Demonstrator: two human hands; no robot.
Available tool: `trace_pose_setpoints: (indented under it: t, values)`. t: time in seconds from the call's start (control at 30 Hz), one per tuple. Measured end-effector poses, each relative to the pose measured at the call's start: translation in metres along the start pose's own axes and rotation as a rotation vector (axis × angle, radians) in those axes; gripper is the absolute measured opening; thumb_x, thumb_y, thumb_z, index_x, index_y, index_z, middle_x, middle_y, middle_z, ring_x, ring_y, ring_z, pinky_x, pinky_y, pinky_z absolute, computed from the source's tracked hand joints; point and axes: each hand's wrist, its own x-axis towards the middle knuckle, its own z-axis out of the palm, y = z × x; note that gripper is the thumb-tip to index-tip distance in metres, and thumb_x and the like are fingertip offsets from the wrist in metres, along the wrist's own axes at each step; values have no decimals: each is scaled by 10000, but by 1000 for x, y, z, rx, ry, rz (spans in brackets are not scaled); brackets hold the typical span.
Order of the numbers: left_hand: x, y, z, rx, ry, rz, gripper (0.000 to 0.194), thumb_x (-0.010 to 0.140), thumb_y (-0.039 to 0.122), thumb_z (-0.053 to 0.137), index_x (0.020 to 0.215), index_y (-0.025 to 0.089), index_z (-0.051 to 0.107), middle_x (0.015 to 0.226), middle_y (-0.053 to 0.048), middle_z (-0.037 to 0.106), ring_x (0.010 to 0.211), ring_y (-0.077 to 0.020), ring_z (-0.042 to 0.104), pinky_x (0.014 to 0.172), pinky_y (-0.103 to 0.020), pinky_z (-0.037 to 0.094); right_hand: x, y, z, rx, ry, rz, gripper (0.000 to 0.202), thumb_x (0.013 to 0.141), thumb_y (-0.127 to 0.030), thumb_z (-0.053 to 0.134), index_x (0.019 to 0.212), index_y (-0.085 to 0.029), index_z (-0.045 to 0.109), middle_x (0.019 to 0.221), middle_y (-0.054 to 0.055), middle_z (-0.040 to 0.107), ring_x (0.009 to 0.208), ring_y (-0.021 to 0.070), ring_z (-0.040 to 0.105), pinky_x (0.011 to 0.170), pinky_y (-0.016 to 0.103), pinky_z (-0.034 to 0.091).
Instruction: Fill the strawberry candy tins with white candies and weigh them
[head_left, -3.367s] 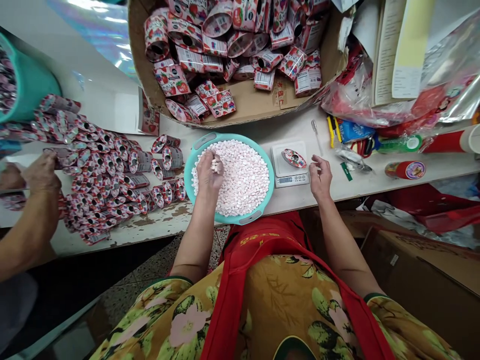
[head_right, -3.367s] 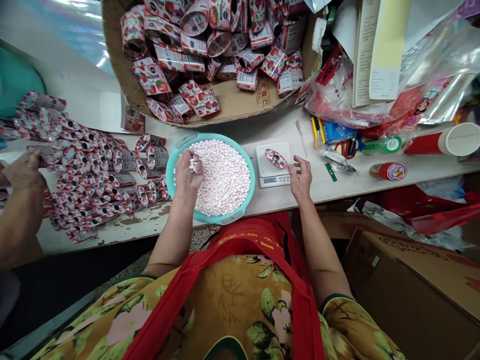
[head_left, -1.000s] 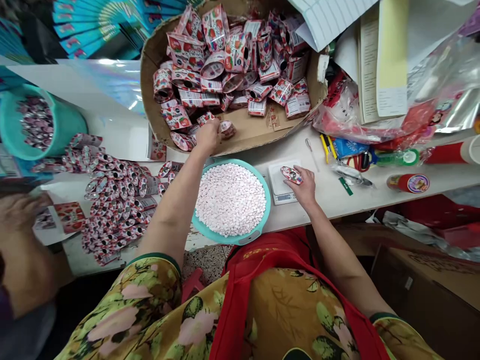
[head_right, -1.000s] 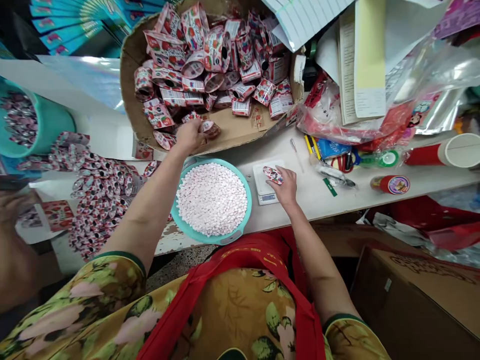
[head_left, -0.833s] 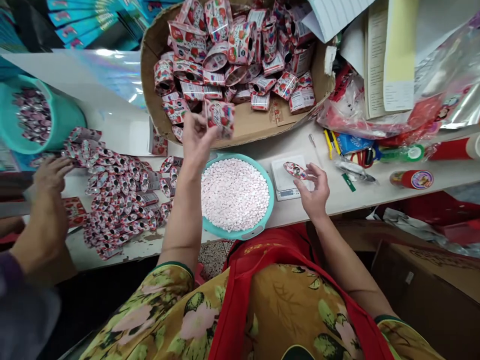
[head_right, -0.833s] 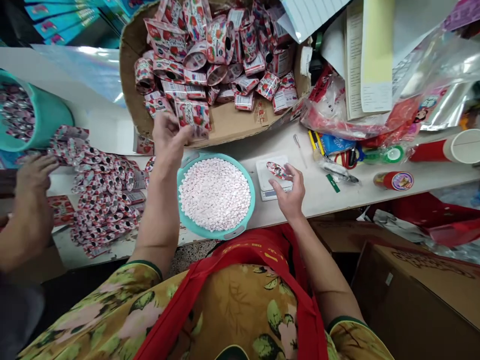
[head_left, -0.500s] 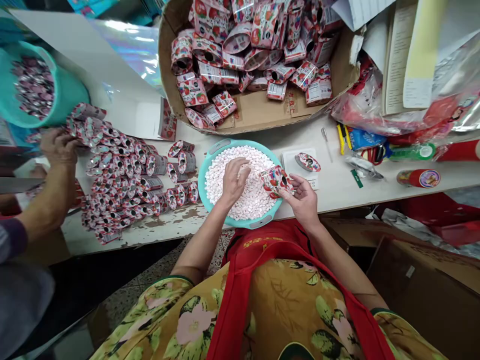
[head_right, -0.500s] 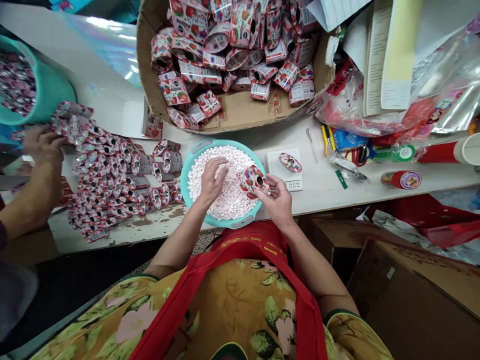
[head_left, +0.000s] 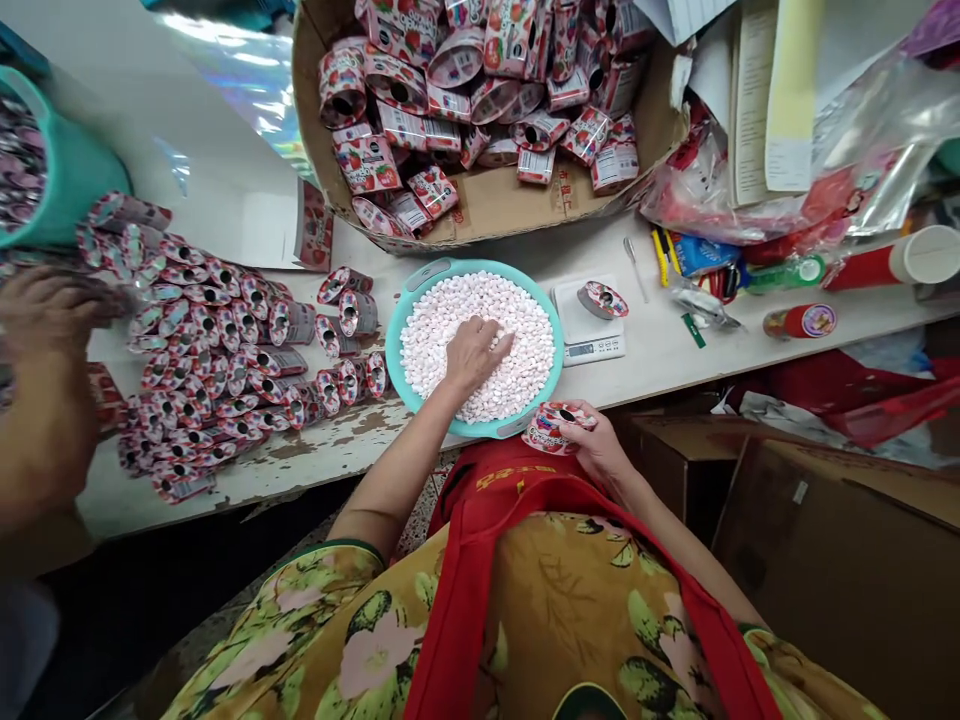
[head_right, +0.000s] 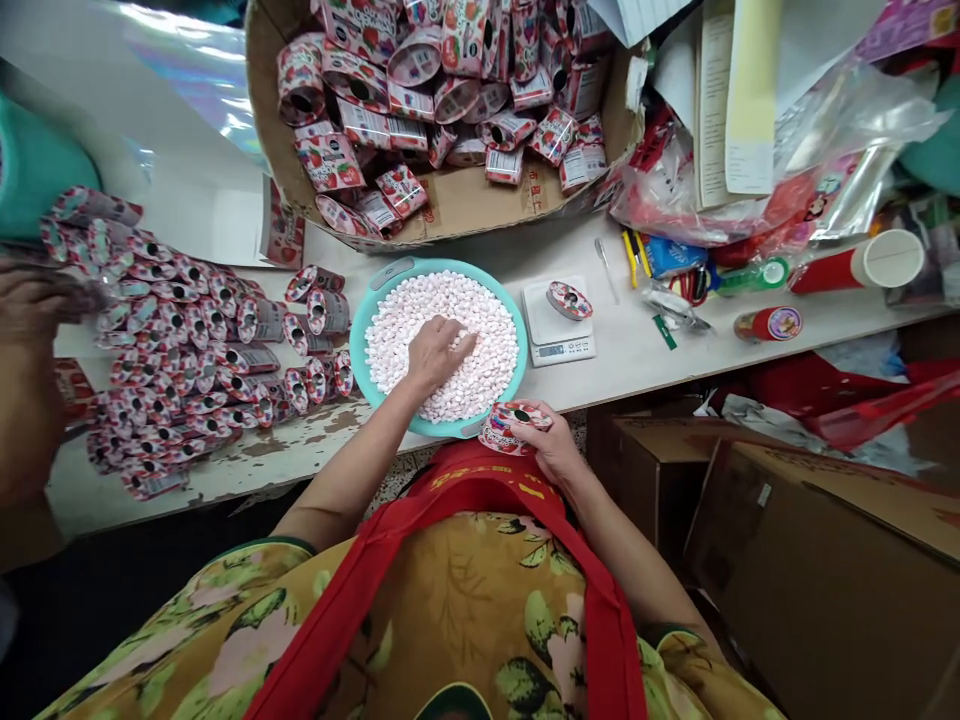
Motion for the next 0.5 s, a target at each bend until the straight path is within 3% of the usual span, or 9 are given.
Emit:
trace_pose_setpoints:
  t: [0.13,0.27,0.37,0.5]
  values:
    - [3,-10,6,-281,119,-105,192,875,376,623,845,195,680,868,-66,674,859,-214,615,794,-312,440,9,-3,6,-203,44,-181,521,564,-362,923,978,-235,633,916,-16,739,824,173,691,817,328,572]
    - [4,-13,-1,-872,215,-348,222,806,393,658,730,188,614,659,21,560,631,-131,524,650,-258,427,21,-20,24,-497,79,-387,555,619,-416,882,1095,-221,673,1062,28,740,950,203,686,902,351,547]
    - [0,-2,-22,-1350,213,-520,263,759,433,699,776,201,575,676,39,541,533,-95,462,502,-223,380,33,-33,45,-718,74,-544,464,687,-404,826,1092,-224,691,1093,42,738,989,225,683,933,375,533]
    - [-9,25,-57,-1658,214,-404,357,726,497,734,770,216,517,711,20,547,504,-86,463,434,-216,353,53,-36,76,-1041,23,-746,335,747,-264,719,1080,-234,693,1122,54,726,1055,248,665,974,393,511]
